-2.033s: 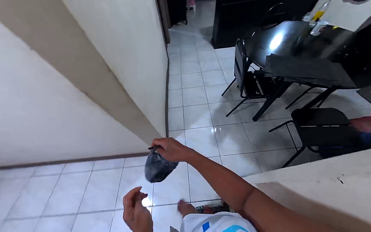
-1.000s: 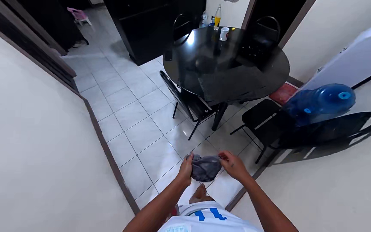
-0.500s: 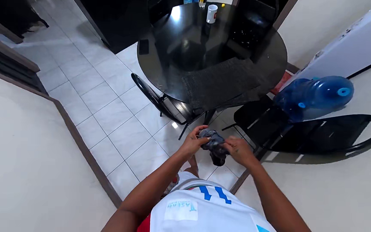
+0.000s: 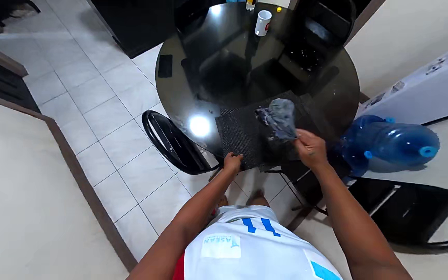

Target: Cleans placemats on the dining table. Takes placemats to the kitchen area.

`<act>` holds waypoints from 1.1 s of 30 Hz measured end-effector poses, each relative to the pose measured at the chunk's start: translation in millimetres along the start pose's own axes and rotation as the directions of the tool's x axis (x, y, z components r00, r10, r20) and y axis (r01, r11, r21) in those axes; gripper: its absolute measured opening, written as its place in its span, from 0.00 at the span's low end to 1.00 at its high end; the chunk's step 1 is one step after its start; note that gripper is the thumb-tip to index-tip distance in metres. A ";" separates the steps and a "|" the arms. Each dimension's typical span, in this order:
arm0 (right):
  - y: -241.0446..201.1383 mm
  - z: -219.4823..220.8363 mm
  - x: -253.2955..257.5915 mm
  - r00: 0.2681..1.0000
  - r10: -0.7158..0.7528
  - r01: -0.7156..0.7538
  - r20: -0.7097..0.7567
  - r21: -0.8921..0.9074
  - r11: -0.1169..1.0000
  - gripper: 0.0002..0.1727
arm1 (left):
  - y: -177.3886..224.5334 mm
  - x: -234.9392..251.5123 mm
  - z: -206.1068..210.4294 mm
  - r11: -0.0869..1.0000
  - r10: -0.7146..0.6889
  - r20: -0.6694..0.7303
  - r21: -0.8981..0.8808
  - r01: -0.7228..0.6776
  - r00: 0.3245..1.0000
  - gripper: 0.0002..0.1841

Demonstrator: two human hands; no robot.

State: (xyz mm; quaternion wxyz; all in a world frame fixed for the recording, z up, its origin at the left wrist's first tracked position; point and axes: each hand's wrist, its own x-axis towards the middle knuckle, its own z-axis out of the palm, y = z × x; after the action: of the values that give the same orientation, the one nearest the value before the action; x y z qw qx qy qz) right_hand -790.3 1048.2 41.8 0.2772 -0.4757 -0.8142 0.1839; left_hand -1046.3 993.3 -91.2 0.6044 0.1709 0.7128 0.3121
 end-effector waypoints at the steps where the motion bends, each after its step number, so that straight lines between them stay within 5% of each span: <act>1: 16.4 0.6 10.9 0.962 0.102 -0.060 0.253 -0.169 0.984 0.15 | 0.5 5.4 4.3 0.999 0.011 -0.035 0.045 -0.009 0.999 0.35; 2: 30.8 3.8 25.4 0.849 0.244 -0.083 0.469 -0.337 0.938 0.19 | 1.6 8.5 7.7 0.995 0.029 -0.077 0.098 -0.021 0.997 0.35; 4: 50.0 15.3 55.1 0.660 0.427 -0.123 0.618 -0.472 0.873 0.30 | 3.7 9.9 12.8 0.989 0.043 -0.150 0.145 -0.021 0.988 0.36; 8: 62.0 58.1 109.5 0.810 0.206 -0.084 0.549 -0.239 0.967 0.54 | 8.6 9.2 25.1 0.998 0.000 -0.267 0.054 0.015 0.964 0.34; 10: 69.5 103.3 118.1 0.769 0.094 0.027 0.632 -0.179 0.983 0.57 | 13.9 8.5 30.7 0.999 -0.038 -0.313 0.007 0.043 0.949 0.33; 13: 97.1 167.5 94.1 0.698 0.012 0.183 0.716 -0.195 0.964 0.51 | 19.8 13.2 34.3 0.993 -0.116 -0.362 -0.037 0.110 0.925 0.31; 16: 115.9 186.5 75.8 0.833 -0.050 0.184 0.551 -0.191 0.964 0.38 | 20.4 21.9 36.2 0.988 -0.150 -0.403 -0.038 0.148 0.903 0.25; 20: 131.0 179.7 85.4 0.851 -0.063 0.145 0.521 -0.119 0.982 0.32 | 18.0 21.1 49.7 0.991 -0.128 -0.463 -0.028 0.131 0.877 0.18; 24: 136.6 172.9 110.6 0.844 -0.113 0.198 0.525 -0.108 0.974 0.28 | 24.4 14.0 64.0 0.993 -0.097 -0.465 -0.098 0.058 0.880 0.32; 30: 98.0 107.2 143.4 0.865 0.029 -0.065 0.500 0.054 0.996 0.22 | 21.1 16.1 58.5 0.998 -0.066 -0.465 -0.014 0.067 0.883 0.46; 33: 67.4 48.8 154.2 0.855 -0.089 0.107 0.512 -0.007 0.994 0.19 | 21.2 19.2 62.6 0.999 -0.046 -0.455 -0.009 0.047 0.889 0.46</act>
State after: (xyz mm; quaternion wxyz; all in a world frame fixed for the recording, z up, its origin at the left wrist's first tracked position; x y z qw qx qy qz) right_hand -836.1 1214.0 8.5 0.0524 -0.3727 -0.8848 0.2747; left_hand -992.6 1036.0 -96.5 0.4278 0.0767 0.8387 0.3281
